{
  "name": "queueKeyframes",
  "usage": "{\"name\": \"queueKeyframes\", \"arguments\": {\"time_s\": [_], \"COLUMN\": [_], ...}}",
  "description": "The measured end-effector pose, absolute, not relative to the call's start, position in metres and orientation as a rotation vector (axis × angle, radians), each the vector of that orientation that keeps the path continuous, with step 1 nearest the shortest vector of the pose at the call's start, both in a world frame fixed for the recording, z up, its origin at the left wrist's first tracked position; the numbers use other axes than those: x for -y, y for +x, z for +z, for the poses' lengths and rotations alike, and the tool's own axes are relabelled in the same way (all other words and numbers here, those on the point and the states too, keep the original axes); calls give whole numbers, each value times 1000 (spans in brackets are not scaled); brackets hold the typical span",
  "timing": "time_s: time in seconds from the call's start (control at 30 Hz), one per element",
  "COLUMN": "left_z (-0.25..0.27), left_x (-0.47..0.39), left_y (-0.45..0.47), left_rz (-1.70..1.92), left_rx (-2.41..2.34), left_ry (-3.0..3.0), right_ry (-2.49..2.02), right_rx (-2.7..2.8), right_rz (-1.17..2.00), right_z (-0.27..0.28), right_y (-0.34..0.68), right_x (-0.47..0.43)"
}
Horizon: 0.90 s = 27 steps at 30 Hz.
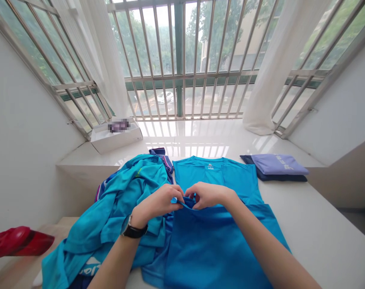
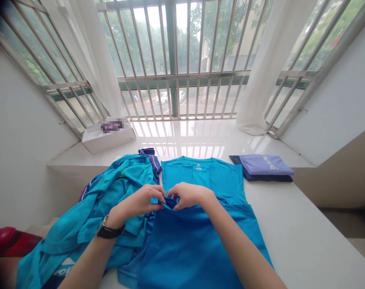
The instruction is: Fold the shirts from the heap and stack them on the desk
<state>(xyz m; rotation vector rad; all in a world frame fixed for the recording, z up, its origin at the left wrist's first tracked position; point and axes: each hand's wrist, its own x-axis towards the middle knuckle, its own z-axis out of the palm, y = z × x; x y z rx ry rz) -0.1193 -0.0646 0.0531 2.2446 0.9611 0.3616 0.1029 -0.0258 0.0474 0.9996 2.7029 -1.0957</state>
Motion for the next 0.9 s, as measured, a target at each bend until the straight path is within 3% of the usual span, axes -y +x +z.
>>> {"name": "queueKeyframes", "arguments": {"time_s": [0.13,0.43,0.9], "left_z": [57,57,52], "left_x": [66,66,67], "left_y": [-120,-124,-119], "left_rz": [338,330,342], "left_rx": [-968,-934,-995], "left_ry": [2259,2298,2340], "right_ry": [1005,1040,1095], "right_rx": [-2831,-2724,-2518], "right_rz": [-1061,-1368,-1392], "right_z": [45,47,36], "right_y": [105,112,112], "right_x": [23,18,16]}}
